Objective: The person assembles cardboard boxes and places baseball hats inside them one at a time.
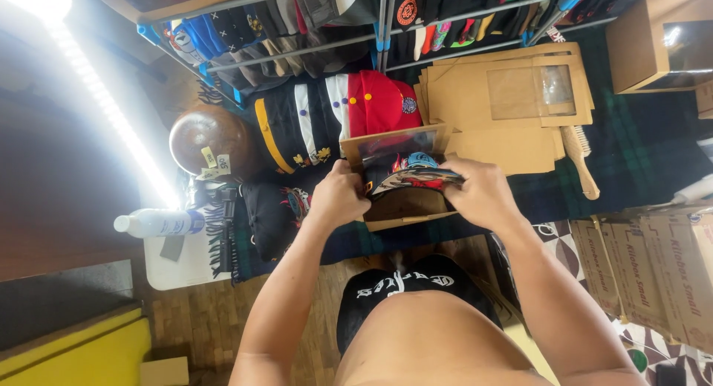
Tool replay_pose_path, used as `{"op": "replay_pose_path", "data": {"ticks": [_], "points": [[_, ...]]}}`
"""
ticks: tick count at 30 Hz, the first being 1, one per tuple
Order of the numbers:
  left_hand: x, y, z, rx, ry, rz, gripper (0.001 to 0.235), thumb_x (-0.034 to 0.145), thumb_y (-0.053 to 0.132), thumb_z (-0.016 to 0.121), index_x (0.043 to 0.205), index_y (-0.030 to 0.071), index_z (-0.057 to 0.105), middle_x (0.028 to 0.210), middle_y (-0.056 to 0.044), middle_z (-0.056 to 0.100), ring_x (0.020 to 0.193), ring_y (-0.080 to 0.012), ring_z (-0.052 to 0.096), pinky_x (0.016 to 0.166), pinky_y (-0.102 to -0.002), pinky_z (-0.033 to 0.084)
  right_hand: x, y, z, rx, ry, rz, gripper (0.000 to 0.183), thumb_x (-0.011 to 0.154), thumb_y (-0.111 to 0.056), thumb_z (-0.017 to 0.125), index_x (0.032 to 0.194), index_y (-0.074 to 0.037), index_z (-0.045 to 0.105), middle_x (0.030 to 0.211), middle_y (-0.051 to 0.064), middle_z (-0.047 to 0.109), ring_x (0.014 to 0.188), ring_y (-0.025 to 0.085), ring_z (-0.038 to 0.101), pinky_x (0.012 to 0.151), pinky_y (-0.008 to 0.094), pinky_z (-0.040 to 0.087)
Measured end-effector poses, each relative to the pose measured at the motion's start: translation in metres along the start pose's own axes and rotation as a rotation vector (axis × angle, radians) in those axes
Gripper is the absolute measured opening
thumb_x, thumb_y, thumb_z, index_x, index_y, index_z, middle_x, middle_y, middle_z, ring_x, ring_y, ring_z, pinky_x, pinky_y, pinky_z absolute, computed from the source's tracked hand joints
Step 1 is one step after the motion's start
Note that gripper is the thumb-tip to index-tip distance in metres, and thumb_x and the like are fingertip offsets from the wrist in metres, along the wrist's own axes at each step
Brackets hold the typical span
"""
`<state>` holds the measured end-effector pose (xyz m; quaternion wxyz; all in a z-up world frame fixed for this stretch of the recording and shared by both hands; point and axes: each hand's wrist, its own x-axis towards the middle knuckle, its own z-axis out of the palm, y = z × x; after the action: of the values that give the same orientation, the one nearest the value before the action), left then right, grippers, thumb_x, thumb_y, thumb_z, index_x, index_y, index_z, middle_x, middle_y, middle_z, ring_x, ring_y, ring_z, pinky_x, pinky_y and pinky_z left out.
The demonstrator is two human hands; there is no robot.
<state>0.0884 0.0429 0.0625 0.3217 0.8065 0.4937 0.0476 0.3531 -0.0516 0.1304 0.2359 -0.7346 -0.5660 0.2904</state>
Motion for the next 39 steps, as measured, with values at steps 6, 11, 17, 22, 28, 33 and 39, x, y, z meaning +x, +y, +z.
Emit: {"op": "replay_pose_path", "data": {"ticks": [6,11,17,22,28,33,39], "points": [[0.004,0.024,-0.001,0.156,-0.182,-0.129,0.045,0.068,0.01,0.062,0.111,0.01,0.05,0.121,-0.015,0.045,0.093,-0.0504,0.068,0.078,-0.056,0.059,0.008,-0.004,0.038,-0.379,-0.142,-0.205,0.034,0.08,-0.014,0.058,0.108,-0.025,0.076,0.109,0.001,0.078,0.107,0.03,0.072,0.09,0.047,0.057],[0.007,-0.015,0.008,-0.487,-0.111,0.006,0.074,0.07,0.007,0.06,0.142,0.015,0.05,0.141,-0.016,0.045,0.138,-0.0458,0.046,0.114,-0.052,0.041,0.043,0.011,0.085,-0.625,-0.499,-0.226,0.024,0.083,-0.016,0.053,0.084,-0.017,0.077,0.079,0.005,0.075,0.085,0.029,0.074,0.076,0.042,0.059],[-0.002,-0.034,0.044,-1.193,-0.007,0.202,0.075,0.081,0.018,0.043,0.155,0.006,0.042,0.161,-0.014,0.038,0.149,-0.0239,0.025,0.124,-0.044,0.018,0.014,-0.03,0.027,-0.149,-0.279,-0.218,0.037,0.088,-0.022,0.058,0.118,-0.009,0.076,0.111,0.018,0.077,0.114,0.037,0.068,0.098,0.05,0.053],[-0.011,-0.06,0.034,-1.504,-0.246,0.181,0.084,0.074,-0.009,0.056,0.156,0.007,0.044,0.161,-0.01,0.042,0.144,-0.0209,0.041,0.118,-0.04,0.032,0.017,0.056,0.031,-0.104,0.222,0.185,0.046,0.076,-0.036,0.08,0.117,-0.019,0.071,0.098,0.004,0.069,0.093,0.027,0.073,0.082,0.04,0.059],[0.004,-0.051,0.002,-1.224,-0.316,0.186,0.091,0.076,-0.017,0.073,0.158,0.014,0.044,0.153,-0.008,0.054,0.136,-0.0171,0.049,0.112,-0.039,0.041,0.038,0.087,0.068,0.202,0.174,0.285,0.039,0.066,-0.027,0.078,0.104,-0.022,0.07,0.081,-0.002,0.069,0.086,0.019,0.073,0.078,0.036,0.057],[0.019,-0.047,0.003,-0.879,-0.112,0.138,0.081,0.081,-0.005,0.08,0.152,0.02,0.049,0.145,-0.003,0.061,0.136,-0.0151,0.053,0.104,-0.032,0.04,0.041,0.05,0.066,0.288,0.231,0.28,0.037,0.072,-0.018,0.069,0.109,-0.022,0.068,0.088,-0.001,0.07,0.09,0.021,0.073,0.085,0.036,0.056],[0.026,-0.05,0.04,-0.641,0.483,0.122,0.081,0.082,0.025,0.089,0.139,0.008,0.033,0.134,-0.026,0.055,0.126,-0.0432,0.059,0.102,-0.05,0.056,0.051,0.07,0.088,0.115,0.167,0.019,0.054,0.076,-0.025,0.084,0.127,-0.033,0.07,0.115,0.003,0.061,0.11,0.034,0.069,0.096,0.045,0.057]]}}
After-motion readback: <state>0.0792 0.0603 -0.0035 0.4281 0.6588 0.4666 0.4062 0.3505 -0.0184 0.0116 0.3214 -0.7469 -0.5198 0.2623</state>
